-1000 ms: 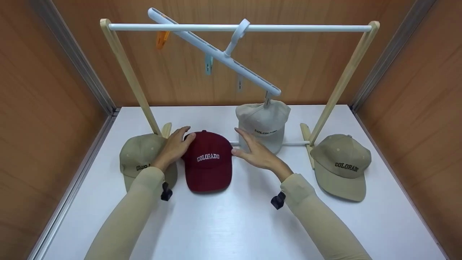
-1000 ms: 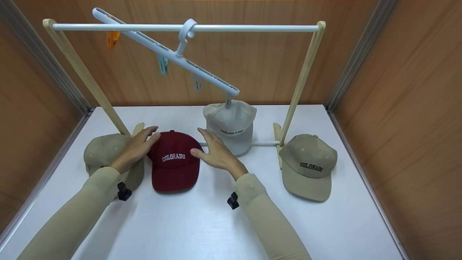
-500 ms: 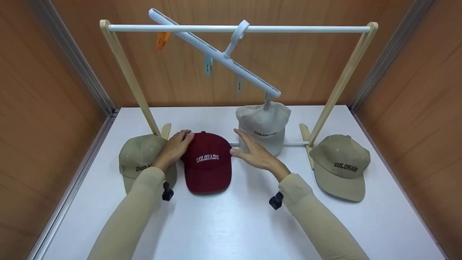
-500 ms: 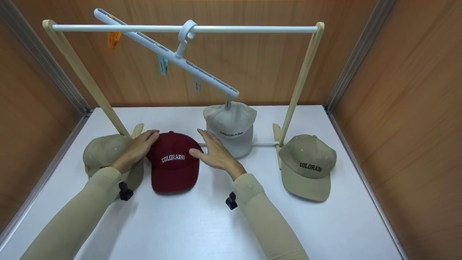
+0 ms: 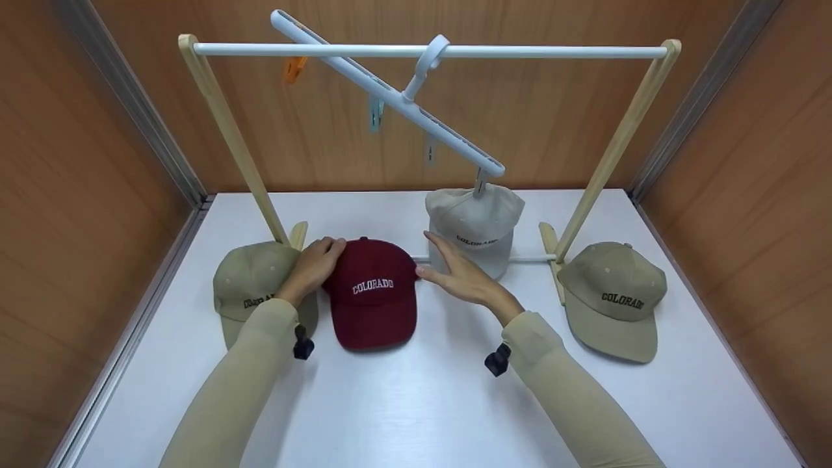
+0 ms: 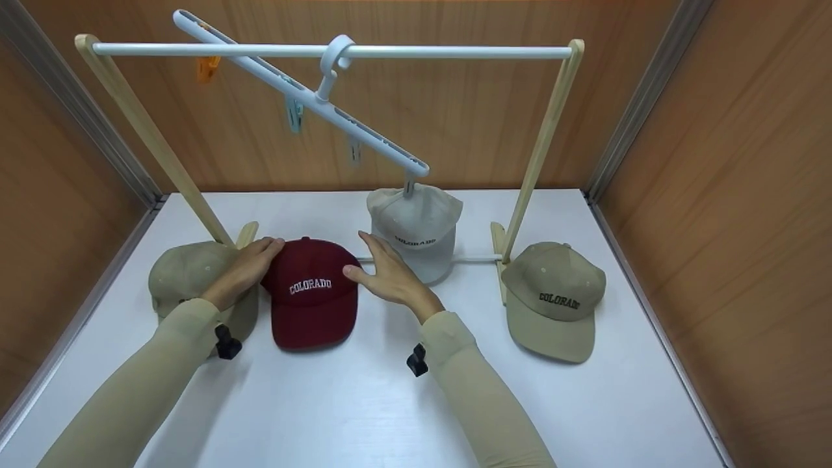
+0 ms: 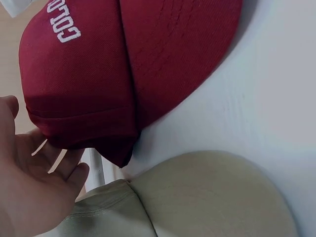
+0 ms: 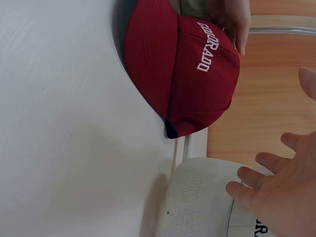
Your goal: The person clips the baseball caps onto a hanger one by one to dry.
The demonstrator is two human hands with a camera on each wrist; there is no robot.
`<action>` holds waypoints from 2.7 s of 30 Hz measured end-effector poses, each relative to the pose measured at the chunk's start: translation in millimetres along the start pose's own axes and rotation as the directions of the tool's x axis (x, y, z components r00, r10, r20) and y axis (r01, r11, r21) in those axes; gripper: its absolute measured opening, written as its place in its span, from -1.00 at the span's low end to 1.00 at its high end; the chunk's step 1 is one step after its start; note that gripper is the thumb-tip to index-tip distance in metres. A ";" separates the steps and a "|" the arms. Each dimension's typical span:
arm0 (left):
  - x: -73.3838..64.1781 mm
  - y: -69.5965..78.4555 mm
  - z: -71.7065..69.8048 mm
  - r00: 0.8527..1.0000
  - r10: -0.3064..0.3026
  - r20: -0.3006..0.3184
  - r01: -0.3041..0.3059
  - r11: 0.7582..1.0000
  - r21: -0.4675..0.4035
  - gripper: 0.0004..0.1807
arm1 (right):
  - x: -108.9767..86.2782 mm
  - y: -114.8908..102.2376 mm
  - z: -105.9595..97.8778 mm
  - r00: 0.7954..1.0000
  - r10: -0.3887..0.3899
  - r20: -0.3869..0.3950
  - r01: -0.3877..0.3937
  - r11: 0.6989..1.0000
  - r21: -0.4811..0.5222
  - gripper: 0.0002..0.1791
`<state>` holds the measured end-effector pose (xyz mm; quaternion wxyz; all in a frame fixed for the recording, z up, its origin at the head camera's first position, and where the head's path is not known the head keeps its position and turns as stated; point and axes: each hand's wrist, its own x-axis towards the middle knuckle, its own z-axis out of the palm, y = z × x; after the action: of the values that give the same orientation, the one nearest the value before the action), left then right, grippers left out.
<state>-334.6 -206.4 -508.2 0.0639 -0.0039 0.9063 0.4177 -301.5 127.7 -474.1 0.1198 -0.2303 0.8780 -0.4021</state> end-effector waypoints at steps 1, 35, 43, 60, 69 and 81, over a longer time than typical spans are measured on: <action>-0.1 0.3 0.1 1.000 -0.002 -0.003 0.002 1.000 -0.007 -0.28 | 0.0 0.3 0.0 1.000 -0.001 -0.002 0.001 1.000 0.000 -0.05; -8.2 0.6 0.0 0.998 -0.012 -0.055 0.004 0.988 -0.152 -0.53 | 1.2 4.5 -2.2 0.999 -0.034 -0.031 0.033 0.999 -0.020 -0.09; -10.0 3.8 0.0 0.998 -0.002 -0.061 -0.009 0.985 -0.172 -0.56 | 2.3 4.2 -1.4 0.999 -0.032 -0.037 0.032 0.999 -0.017 -0.10; -14.2 16.0 -2.2 0.994 0.083 -0.074 -0.098 0.970 -0.224 -0.64 | 1.9 2.0 -4.1 0.997 -0.058 -0.041 0.058 0.998 -0.003 -0.07; -17.6 27.3 -2.8 0.988 0.134 -0.074 -0.149 0.958 -0.244 -0.69 | 3.1 2.5 -5.3 0.998 -0.060 -0.037 0.060 0.998 -0.012 -0.07; -20.0 38.0 -2.1 0.966 0.243 -0.089 -0.256 0.951 -0.174 -0.70 | 2.2 -1.7 -6.5 0.998 -0.038 -0.039 0.038 0.999 -0.009 -0.07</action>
<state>-317.3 -184.2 -475.7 -0.0202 0.0909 0.8586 0.5041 -305.5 129.9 -468.6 0.0938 -0.2395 0.8772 -0.4053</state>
